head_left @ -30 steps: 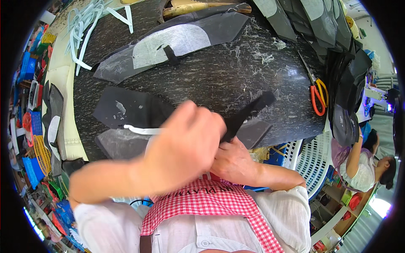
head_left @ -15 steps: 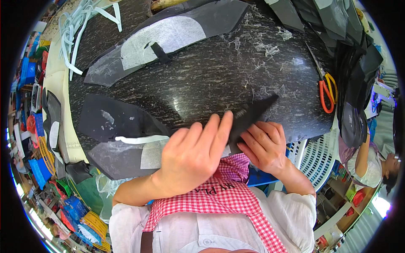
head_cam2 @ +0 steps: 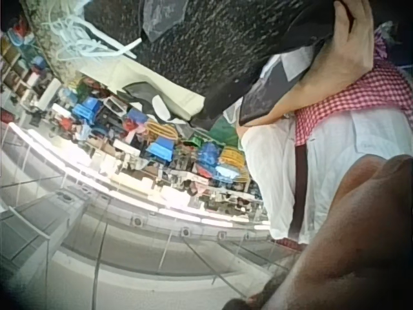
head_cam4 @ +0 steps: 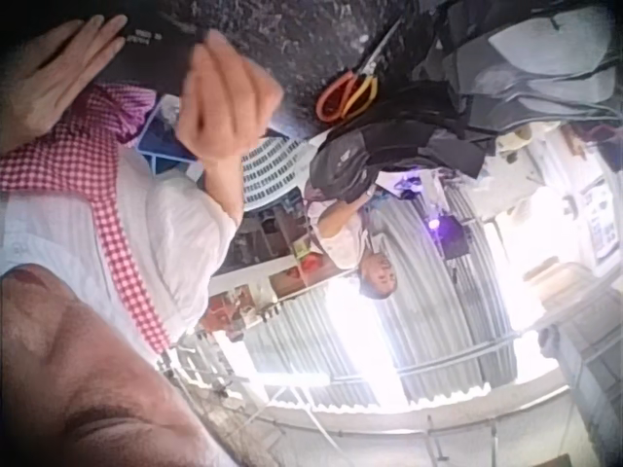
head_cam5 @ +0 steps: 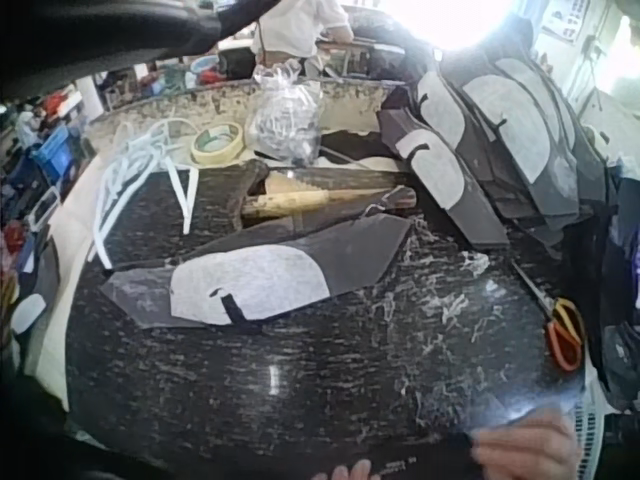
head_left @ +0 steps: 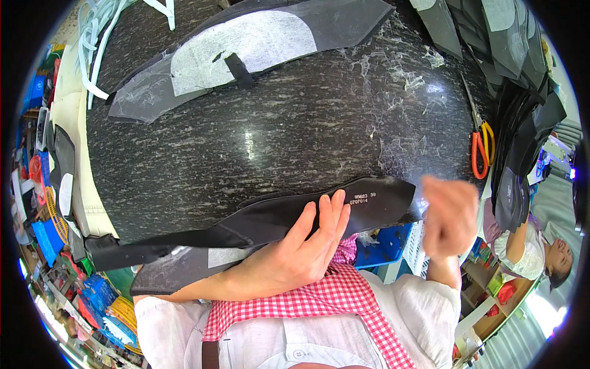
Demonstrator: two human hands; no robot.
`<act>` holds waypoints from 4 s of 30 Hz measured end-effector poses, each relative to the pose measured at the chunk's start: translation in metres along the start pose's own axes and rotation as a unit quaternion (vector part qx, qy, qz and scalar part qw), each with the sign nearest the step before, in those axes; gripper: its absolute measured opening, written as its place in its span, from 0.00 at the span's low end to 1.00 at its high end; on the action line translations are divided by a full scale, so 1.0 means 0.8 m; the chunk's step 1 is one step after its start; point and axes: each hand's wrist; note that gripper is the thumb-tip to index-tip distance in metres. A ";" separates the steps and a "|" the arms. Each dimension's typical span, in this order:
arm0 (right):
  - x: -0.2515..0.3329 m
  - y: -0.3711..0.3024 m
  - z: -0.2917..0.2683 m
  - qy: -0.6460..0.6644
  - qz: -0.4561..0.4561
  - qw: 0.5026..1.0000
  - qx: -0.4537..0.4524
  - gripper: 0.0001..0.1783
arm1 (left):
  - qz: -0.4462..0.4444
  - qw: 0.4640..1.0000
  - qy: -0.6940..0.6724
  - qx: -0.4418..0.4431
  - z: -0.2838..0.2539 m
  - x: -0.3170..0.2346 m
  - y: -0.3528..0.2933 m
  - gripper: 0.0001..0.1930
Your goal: The person applies reinforcement strips to the edges of leather pieces, folds the edges over by hand, and hammers the folded seams flat using a small hammer.
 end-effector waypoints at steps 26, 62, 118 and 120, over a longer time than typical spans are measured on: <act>0.059 -0.003 0.071 0.345 0.055 0.922 0.165 0.34 | -0.034 0.994 -0.099 -0.042 -0.011 -0.020 -0.024 0.22; 0.105 0.053 0.071 0.083 -0.220 0.937 0.260 0.20 | -0.126 0.982 -0.120 -0.075 -0.027 0.038 -0.145 0.23; 0.219 0.057 0.145 0.011 -0.274 0.920 0.279 0.27 | -0.158 0.970 -0.166 -0.081 -0.043 0.097 -0.291 0.24; 0.221 0.058 0.140 -0.019 -0.273 0.914 0.300 0.28 | -0.222 0.960 -0.138 -0.100 -0.056 0.117 -0.300 0.17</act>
Point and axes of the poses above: each hand's wrist, its own y-axis towards the middle knuckle, its own z-axis out of the palm, x = y × z, and after that the axes turned 6 degrees about -x, right-handed
